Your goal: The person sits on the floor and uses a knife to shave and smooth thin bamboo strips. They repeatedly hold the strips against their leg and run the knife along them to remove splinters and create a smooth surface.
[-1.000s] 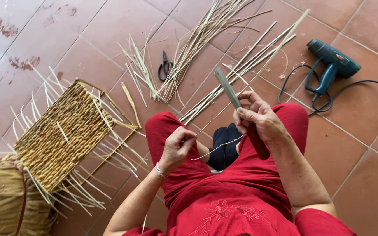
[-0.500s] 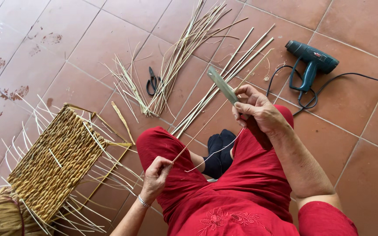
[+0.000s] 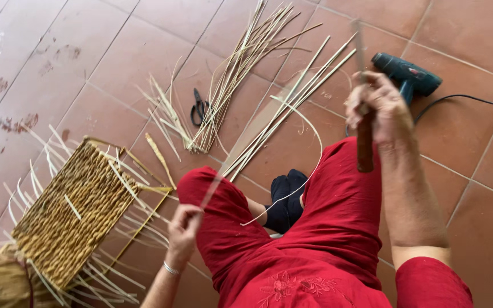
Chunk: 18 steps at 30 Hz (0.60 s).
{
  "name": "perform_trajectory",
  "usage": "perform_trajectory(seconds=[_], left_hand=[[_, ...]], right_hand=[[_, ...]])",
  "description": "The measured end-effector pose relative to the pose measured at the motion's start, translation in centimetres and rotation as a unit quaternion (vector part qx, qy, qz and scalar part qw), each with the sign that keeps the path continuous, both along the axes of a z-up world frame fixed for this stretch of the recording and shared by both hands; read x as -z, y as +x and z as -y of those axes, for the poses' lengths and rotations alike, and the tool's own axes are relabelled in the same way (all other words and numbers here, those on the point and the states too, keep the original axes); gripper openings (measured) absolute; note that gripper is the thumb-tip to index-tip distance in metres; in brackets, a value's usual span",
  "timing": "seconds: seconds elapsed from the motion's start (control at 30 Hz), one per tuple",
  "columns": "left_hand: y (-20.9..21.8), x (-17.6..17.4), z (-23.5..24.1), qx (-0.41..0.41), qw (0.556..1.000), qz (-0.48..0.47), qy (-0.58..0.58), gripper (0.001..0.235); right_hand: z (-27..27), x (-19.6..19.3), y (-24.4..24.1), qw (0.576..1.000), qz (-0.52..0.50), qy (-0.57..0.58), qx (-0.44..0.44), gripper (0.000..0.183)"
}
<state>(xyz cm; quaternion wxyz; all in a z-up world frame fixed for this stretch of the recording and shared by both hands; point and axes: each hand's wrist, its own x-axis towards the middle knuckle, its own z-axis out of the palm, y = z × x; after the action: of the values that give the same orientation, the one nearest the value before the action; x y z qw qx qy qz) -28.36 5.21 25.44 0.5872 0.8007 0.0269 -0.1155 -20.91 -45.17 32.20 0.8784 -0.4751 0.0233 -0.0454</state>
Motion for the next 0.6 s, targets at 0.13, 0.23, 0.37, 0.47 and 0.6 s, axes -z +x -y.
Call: perform_trajectory(seconds=[0.13, 0.23, 0.37, 0.47, 0.6], left_hand=[[5.8, -6.7, -2.4, -0.169, 0.979, 0.100, -0.053, 0.017], [10.2, -13.0, -5.6, -0.221, 0.915, 0.337, -0.005, 0.011], [18.2, -20.4, -9.4, -0.237, 0.808, 0.540, -0.022, 0.002], [21.4, -23.0, -11.0, -0.304, 0.756, 0.574, -0.085, 0.011], [19.6, -16.0, -5.1, -0.245, 0.848, 0.385, -0.269, 0.008]], right_hand=[[-0.5, 0.7, -0.3, 0.996, 0.030, 0.059, -0.065, 0.041], [-2.7, 1.4, -1.2, 0.991, 0.007, 0.061, -0.118, 0.047], [-5.4, 1.3, -1.9, 0.987, -0.042, 0.094, -0.127, 0.053], [-6.5, 0.8, -2.1, 0.983, -0.008, 0.113, -0.146, 0.057], [-8.6, 0.3, -2.4, 0.975, 0.006, 0.115, -0.191, 0.056]])
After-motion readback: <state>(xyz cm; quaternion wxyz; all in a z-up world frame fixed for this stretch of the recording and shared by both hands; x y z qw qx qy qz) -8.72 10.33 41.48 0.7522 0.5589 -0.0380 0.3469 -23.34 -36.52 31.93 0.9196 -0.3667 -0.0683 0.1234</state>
